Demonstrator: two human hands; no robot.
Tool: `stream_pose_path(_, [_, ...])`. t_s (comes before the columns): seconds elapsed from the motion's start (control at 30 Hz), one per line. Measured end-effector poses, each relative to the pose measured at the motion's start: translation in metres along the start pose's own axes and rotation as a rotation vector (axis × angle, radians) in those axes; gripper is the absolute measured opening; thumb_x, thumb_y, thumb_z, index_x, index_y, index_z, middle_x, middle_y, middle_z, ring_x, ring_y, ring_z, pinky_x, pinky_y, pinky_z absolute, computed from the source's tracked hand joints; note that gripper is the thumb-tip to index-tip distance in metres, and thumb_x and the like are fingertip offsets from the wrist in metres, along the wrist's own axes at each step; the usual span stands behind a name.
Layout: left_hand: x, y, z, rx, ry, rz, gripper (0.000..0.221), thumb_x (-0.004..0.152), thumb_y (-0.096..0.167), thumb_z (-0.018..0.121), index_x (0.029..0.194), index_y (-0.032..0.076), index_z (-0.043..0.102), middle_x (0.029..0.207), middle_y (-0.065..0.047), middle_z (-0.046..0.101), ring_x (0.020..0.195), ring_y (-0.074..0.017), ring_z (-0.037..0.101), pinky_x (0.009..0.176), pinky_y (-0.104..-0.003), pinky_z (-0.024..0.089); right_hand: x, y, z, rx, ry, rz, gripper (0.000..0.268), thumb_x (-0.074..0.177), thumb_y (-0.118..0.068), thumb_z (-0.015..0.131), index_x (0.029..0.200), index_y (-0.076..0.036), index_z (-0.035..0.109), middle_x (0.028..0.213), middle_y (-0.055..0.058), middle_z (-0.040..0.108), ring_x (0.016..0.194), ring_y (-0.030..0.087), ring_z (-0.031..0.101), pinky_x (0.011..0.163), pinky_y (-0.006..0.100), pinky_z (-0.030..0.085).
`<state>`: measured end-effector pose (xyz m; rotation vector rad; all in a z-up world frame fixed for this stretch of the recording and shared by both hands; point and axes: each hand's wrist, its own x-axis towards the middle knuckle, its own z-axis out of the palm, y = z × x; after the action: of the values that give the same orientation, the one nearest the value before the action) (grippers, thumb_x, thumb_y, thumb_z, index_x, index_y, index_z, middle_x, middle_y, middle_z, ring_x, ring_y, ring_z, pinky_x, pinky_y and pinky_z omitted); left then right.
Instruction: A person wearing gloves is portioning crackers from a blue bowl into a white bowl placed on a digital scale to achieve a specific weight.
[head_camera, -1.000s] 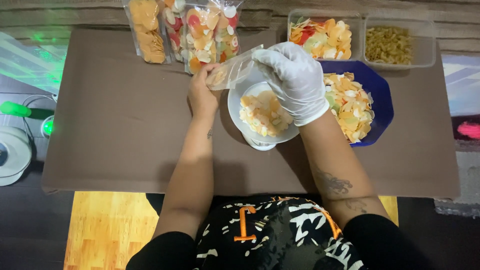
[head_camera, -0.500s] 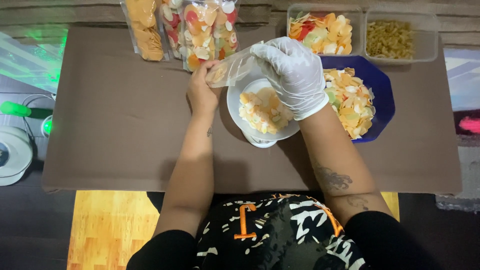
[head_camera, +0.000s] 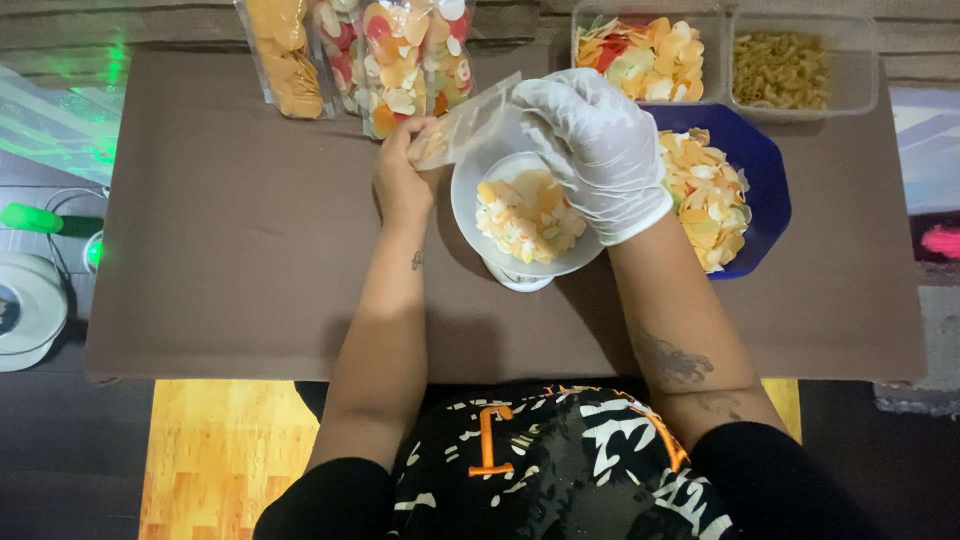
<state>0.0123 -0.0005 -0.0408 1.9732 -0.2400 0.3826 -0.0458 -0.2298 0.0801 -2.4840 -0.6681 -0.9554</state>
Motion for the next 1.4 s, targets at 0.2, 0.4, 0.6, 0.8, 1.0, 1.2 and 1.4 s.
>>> stream_pose_path(0.2, [0.0,-0.013,0.012,0.095,0.031,-0.207,0.036,0.087,0.019,0.082,0.119,0.021,0.065,0.113,-0.013,0.07,0.114,-0.0385,0.068,0.103,-0.048,0.052,-0.001,-0.006,-0.011,-0.018,-0.679,0.576,0.015,0.093,-0.018,0.071,0.104,-0.008,0.076,0.09,0.017,0.072,0.086,0.039,0.072,0.067,0.055,0.06])
stream_pose_path(0.4, [-0.001,-0.007,0.013,0.147,0.002,-0.265,0.038,0.084,0.024,0.079,0.12,0.021,0.065,0.114,-0.015,0.071,0.114,-0.0402,0.068,0.102,-0.052,0.053,-0.033,-0.003,0.031,-0.034,-0.802,0.459,0.024,0.09,-0.037,0.075,0.109,-0.022,0.076,0.101,0.004,0.073,0.1,0.03,0.073,0.082,0.048,0.061])
stream_pose_path(0.6, [0.003,-0.044,0.029,0.144,-0.031,-0.215,0.046,0.08,0.018,0.084,0.122,0.018,0.065,0.117,-0.015,0.071,0.12,-0.0377,0.065,0.103,-0.049,0.051,-0.034,-0.005,0.033,-0.034,-0.795,0.35,0.028,0.093,-0.028,0.068,0.121,-0.026,0.071,0.122,0.004,0.07,0.113,0.031,0.069,0.089,0.052,0.061])
stream_pose_path(0.8, [0.002,-0.022,0.023,0.208,-0.076,-0.265,0.042,0.08,0.028,0.081,0.12,0.022,0.069,0.115,-0.009,0.074,0.118,-0.031,0.067,0.102,-0.046,0.053,-0.061,0.015,0.057,-0.115,-0.861,0.412,0.028,0.094,-0.044,0.063,0.118,-0.033,0.07,0.12,-0.004,0.071,0.113,0.021,0.07,0.092,0.045,0.062])
stream_pose_path(1.0, [0.002,0.004,0.012,0.164,-0.071,-0.246,0.036,0.083,0.03,0.081,0.116,0.023,0.07,0.113,-0.007,0.074,0.116,-0.0308,0.068,0.1,-0.045,0.054,-0.056,0.016,0.046,-0.081,-0.852,0.442,0.023,0.096,-0.041,0.06,0.118,-0.04,0.068,0.117,-0.009,0.071,0.113,0.017,0.07,0.096,0.036,0.06])
stream_pose_path(1.2, [0.004,0.029,0.0,0.204,-0.088,-0.308,0.037,0.083,0.03,0.083,0.117,0.027,0.071,0.112,-0.003,0.075,0.114,-0.0255,0.07,0.099,-0.039,0.056,-0.09,0.055,0.083,0.115,-0.421,0.272,0.023,0.097,-0.024,0.061,0.119,-0.023,0.068,0.1,0.006,0.07,0.103,0.03,0.069,0.084,0.044,0.061])
stream_pose_path(1.4, [0.007,0.005,-0.005,0.13,-0.016,0.02,0.03,0.083,0.004,0.074,0.112,0.015,0.072,0.108,-0.015,0.074,0.107,-0.04,0.07,0.096,-0.048,0.055,-0.056,0.016,0.034,0.101,0.09,0.274,0.024,0.093,-0.026,0.071,0.116,-0.029,0.075,0.118,-0.007,0.072,0.108,0.016,0.07,0.092,0.031,0.059])
